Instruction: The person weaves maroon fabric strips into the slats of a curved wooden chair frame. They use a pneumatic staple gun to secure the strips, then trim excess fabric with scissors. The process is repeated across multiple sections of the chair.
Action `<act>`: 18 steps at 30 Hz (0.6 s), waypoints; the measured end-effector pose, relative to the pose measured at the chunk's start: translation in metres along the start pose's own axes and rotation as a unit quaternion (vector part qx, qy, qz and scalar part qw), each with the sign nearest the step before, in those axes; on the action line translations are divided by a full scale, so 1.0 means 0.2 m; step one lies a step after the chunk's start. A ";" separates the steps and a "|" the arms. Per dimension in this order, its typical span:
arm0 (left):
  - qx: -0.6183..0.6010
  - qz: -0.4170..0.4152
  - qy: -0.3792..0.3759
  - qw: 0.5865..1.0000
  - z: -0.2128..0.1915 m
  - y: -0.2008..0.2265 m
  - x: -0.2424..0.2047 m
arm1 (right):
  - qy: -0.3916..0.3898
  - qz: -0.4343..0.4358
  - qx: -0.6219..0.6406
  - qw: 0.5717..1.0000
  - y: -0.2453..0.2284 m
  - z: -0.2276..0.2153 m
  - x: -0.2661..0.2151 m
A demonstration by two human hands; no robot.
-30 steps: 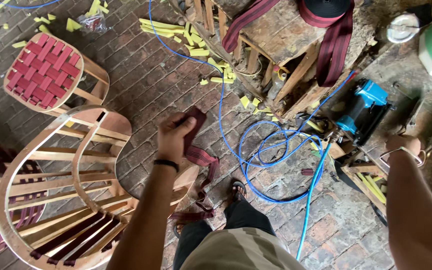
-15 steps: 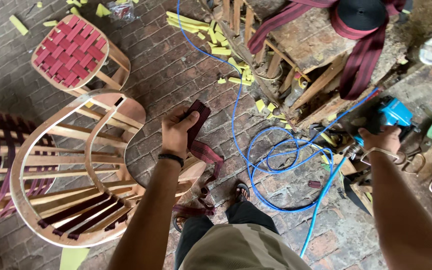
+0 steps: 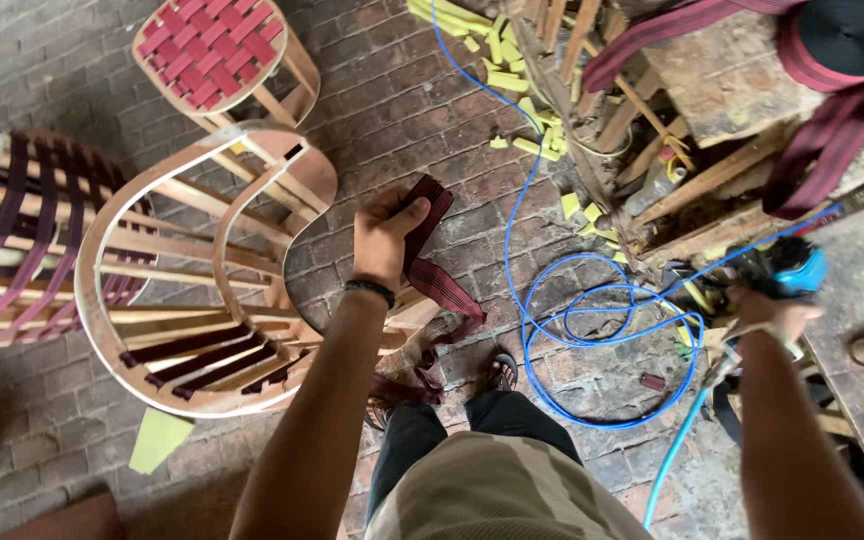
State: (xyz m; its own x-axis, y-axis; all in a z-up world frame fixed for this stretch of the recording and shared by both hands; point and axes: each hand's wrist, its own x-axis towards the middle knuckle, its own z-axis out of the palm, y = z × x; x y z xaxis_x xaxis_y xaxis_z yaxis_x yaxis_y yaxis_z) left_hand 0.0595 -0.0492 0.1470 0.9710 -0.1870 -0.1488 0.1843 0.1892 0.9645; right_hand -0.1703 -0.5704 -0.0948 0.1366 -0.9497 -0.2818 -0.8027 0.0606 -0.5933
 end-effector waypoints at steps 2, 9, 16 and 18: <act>-0.003 -0.008 0.014 1.000 -0.06 0.03 -0.01 | 0.010 -0.148 -0.027 0.989 0.03 0.08 -0.16; -0.016 0.029 0.065 0.997 -0.40 0.05 -0.13 | -0.483 -0.062 0.051 0.872 -0.15 0.48 -0.92; -0.045 0.040 0.162 0.985 -1.04 0.06 -0.37 | -0.547 -0.185 -0.083 0.812 -0.35 0.62 -1.73; 0.025 0.030 0.227 0.973 -1.27 0.10 -0.47 | -0.552 -0.240 -0.118 0.790 -0.45 0.68 -1.89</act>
State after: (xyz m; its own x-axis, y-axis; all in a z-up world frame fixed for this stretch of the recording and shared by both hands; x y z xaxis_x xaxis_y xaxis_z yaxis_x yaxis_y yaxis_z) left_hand 0.0107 0.2162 0.1258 0.9490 0.2705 -0.1617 0.1279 0.1383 0.9821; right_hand -0.0710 -0.1741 -0.0386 0.7760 0.0085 -0.6306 -0.5731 -0.4079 -0.7107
